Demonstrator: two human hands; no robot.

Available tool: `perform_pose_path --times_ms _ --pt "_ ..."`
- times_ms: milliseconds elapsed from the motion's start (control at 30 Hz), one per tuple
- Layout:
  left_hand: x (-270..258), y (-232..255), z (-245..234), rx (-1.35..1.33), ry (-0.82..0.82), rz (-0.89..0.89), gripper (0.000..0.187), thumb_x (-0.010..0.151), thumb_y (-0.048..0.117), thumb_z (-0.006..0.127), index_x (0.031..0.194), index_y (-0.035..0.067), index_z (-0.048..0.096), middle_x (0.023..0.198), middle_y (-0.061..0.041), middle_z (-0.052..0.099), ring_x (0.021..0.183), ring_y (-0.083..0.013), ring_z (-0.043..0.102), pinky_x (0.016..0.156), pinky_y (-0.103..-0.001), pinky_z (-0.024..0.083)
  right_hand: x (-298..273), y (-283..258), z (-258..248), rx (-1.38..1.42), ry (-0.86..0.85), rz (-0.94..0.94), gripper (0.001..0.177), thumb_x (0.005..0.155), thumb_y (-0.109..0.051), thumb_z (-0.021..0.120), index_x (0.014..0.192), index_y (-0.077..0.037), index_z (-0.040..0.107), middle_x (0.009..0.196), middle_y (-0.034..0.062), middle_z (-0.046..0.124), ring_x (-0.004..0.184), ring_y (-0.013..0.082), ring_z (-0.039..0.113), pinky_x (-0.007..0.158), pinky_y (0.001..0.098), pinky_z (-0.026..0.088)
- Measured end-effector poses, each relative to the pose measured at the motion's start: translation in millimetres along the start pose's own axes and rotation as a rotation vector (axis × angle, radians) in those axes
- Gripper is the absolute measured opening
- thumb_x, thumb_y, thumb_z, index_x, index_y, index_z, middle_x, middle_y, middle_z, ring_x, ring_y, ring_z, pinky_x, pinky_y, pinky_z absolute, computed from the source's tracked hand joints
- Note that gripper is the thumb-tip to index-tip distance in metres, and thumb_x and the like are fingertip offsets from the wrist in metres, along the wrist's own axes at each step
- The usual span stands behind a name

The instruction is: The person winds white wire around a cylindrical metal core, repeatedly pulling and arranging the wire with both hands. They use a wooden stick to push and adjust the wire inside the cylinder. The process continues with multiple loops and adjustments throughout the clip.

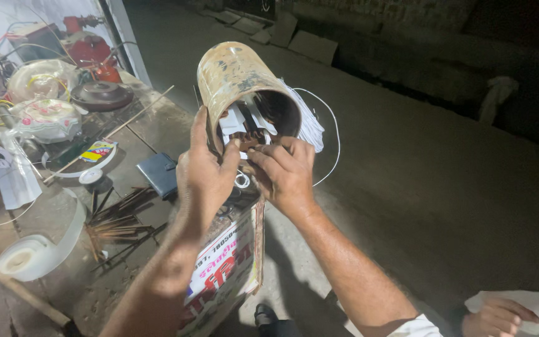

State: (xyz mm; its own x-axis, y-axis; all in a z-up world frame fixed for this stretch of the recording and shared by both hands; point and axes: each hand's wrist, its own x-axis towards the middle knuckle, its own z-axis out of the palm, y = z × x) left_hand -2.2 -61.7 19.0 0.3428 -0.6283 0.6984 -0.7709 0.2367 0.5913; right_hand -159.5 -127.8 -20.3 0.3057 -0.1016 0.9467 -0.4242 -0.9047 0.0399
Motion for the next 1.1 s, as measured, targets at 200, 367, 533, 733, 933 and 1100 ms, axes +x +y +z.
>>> perform_pose_path --times_ms 200,367,533,733,933,1100 --pt "-18.7 -14.9 -23.3 -0.173 -0.09 0.131 0.062 0.102 0.026 0.069 0.156 0.005 0.046 0.115 -0.02 0.075 0.095 -0.0252 0.073 0.084 -0.039 0.056 15.1 -25.6 -36.9 0.045 0.034 0.208 0.034 0.084 -0.015 0.083 0.116 -0.016 0.072 0.117 -0.0004 0.071 0.122 0.0276 0.062 0.107 0.0439 0.041" --pt "-25.7 -32.1 -25.0 -0.161 -0.214 -0.196 0.06 0.094 0.012 0.06 0.153 0.013 0.051 0.097 -0.016 0.073 0.079 -0.0233 0.07 0.077 -0.035 0.056 53.6 -51.0 -42.8 0.004 0.112 0.177 0.074 0.084 -0.042 0.085 0.142 -0.006 0.056 0.147 0.0215 0.045 0.139 0.0429 0.042 0.116 0.0551 0.033" --pt "-29.4 -43.0 -18.9 -0.23 -0.135 -0.114 0.07 0.084 0.001 0.06 0.151 0.005 0.042 0.092 -0.012 0.072 0.076 -0.0173 0.069 0.072 -0.03 0.055 91.3 -59.6 -10.6 -0.21 -0.043 0.283 0.078 0.076 -0.051 0.086 0.137 -0.009 0.061 0.144 0.026 0.038 0.138 0.0479 0.031 0.106 0.0688 0.027" --pt "-29.7 -71.3 -36.9 -0.276 -0.112 -0.293 0.056 0.088 0.002 0.06 0.144 0.004 0.055 0.087 -0.01 0.072 0.068 -0.0128 0.065 0.064 -0.027 0.055 82.3 -40.9 -0.7 -0.195 -0.038 0.304 0.061 0.074 -0.04 0.086 0.126 -0.016 0.066 0.144 0.0183 0.043 0.144 0.0451 0.031 0.115 0.0689 0.024" --pt "-27.6 -93.4 -62.4 -0.231 -0.019 -0.217 0.046 0.086 0.005 0.065 0.132 0.001 0.066 0.094 -0.01 0.073 0.072 -0.0134 0.065 0.065 -0.027 0.053 70.8 54.4 -32.0 0.196 -0.082 0.269 0.047 0.077 -0.033 0.083 0.119 -0.016 0.07 0.147 0.0185 0.05 0.143 0.0379 0.046 0.119 0.0538 0.041" --pt "-23.4 -94.1 -73.7 -0.092 0.088 -0.047 0.045 0.085 0.004 0.073 0.13 0.0 0.067 0.117 -0.018 0.07 0.084 -0.0211 0.071 0.074 -0.031 0.056 62.7 112.3 -34.9 -0.017 -0.045 0.242 0.038 0.094 -0.029 0.082 0.129 -0.017 0.075 0.153 0.0236 0.05 0.143 0.0449 0.042 0.116 0.0536 0.036"
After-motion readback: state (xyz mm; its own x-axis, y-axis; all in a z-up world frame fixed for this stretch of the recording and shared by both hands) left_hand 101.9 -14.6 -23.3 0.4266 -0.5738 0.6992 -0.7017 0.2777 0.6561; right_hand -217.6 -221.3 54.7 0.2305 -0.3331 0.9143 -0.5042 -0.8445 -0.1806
